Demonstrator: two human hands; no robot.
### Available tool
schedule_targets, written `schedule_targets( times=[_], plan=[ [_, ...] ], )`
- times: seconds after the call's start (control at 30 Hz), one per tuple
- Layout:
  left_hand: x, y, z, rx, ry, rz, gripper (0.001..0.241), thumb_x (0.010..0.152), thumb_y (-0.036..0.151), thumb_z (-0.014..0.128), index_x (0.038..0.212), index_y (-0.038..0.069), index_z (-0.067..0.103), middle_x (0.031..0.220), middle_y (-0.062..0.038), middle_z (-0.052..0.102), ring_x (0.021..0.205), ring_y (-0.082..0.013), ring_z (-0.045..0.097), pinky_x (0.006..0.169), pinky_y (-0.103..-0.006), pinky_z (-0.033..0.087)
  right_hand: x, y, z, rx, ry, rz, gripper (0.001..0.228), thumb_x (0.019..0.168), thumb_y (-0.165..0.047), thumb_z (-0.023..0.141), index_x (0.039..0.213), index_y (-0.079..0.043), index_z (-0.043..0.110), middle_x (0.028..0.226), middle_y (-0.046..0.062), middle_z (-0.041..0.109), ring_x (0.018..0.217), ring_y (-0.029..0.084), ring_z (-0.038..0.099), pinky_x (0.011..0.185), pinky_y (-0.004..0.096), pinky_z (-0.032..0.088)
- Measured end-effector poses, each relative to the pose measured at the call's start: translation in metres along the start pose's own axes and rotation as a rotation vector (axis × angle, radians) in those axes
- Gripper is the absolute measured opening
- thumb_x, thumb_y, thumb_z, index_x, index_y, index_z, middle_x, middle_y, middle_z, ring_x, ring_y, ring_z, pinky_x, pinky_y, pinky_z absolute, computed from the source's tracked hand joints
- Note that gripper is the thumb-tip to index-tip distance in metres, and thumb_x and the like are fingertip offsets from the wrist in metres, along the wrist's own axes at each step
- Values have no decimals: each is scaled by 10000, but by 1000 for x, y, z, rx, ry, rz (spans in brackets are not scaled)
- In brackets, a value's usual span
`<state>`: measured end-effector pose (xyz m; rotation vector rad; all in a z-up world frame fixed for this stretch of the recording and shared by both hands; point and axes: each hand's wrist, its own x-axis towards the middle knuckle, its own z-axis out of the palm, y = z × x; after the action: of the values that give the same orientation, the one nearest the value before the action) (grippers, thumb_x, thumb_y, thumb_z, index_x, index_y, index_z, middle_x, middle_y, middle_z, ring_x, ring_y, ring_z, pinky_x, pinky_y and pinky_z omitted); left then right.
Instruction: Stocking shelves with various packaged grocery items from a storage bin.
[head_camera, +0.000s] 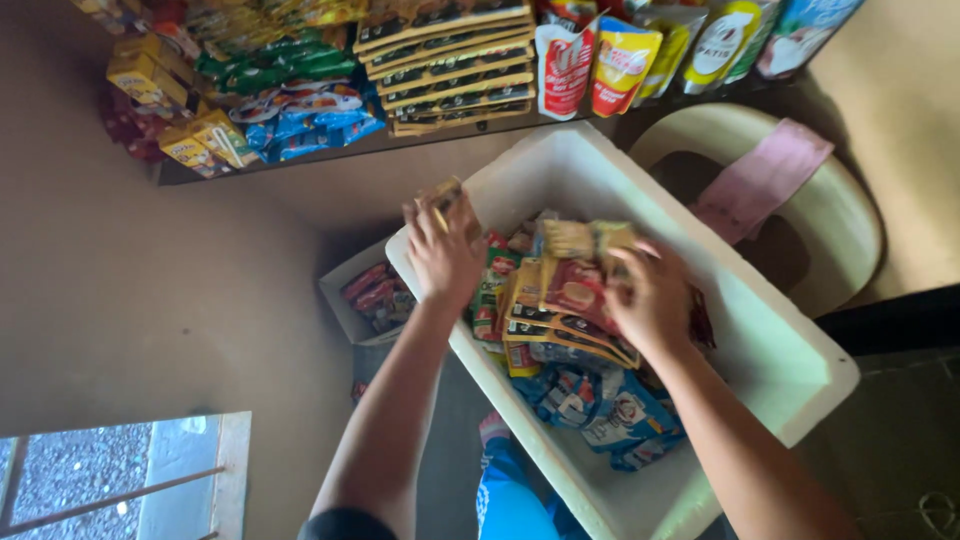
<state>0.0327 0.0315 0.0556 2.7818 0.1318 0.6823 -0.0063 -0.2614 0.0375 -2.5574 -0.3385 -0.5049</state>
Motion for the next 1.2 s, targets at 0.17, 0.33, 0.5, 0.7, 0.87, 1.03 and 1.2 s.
schedule_targets(
  times=[0.17, 0.33, 0.5, 0.7, 0.87, 1.03, 1.2],
  plan=[
    [8, -37, 56, 4, -282, -76, 539, 782, 330, 780, 1307, 264, 683, 1567, -224, 355, 1439, -502, 243, 1073, -680, 301, 54, -84, 53, 150, -167, -263, 414, 786, -127, 785, 1191, -90, 710, 1258, 145, 691, 1214, 310, 604, 1054, 507, 460],
    [-7, -45, 74, -246, -228, 17, 314, 864, 201, 756, 1167, 283, 746, 1344, 38, 694, 1425, -258, 533, 1205, -520, 387, 75, -93, 124, 349, -188, -213, 425, 782, -71, 761, 1201, -78, 690, 1226, 166, 682, 1163, 330, 621, 978, 465, 536],
    [66, -57, 48, -524, 154, -110, 450, 926, 178, 742, 1361, 168, 627, 1355, -125, 656, 1279, -348, 602, 1092, -468, 516, 148, -90, 125, 424, 65, -30, 498, 854, -68, 790, 1325, -118, 637, 1250, 175, 632, 1107, 342, 648, 947, 436, 539],
    [197, -117, 138, -1156, 409, -243, 814, 896, 177, 821, 1579, 61, 394, 1571, -172, 470, 1424, -346, 439, 1173, -424, 323, 255, -91, 118, 392, 318, -41, 785, 875, -79, 848, 1538, -140, 432, 1328, 201, 564, 1140, 349, 626, 982, 455, 527],
    [242, -101, 80, -1447, 185, -618, 760, 884, 313, 763, 1530, 89, 431, 1430, -82, 572, 1256, -214, 532, 1044, -359, 407, 312, -95, 134, 1058, 114, 267, 972, 948, -167, 752, 1666, -208, 97, 1376, 180, 616, 1161, 261, 653, 929, 377, 550],
    [260, -118, 119, -1449, 262, -619, 563, 840, 319, 819, 1277, 23, 622, 1179, -51, 698, 1063, -207, 593, 934, -365, 455, 332, -91, 150, 1218, 142, 402, 927, 956, -242, 746, 1599, -196, 81, 1442, 86, 514, 1175, 234, 669, 852, 362, 641],
    [250, -142, 159, -1380, 319, -655, 482, 790, 335, 901, 1045, 37, 620, 931, -90, 600, 850, -227, 528, 749, -406, 446, 314, -130, 95, 1059, -11, 736, 820, 909, -237, 676, 1590, -236, 220, 1275, 71, 610, 995, 200, 645, 700, 329, 510]
  ],
)
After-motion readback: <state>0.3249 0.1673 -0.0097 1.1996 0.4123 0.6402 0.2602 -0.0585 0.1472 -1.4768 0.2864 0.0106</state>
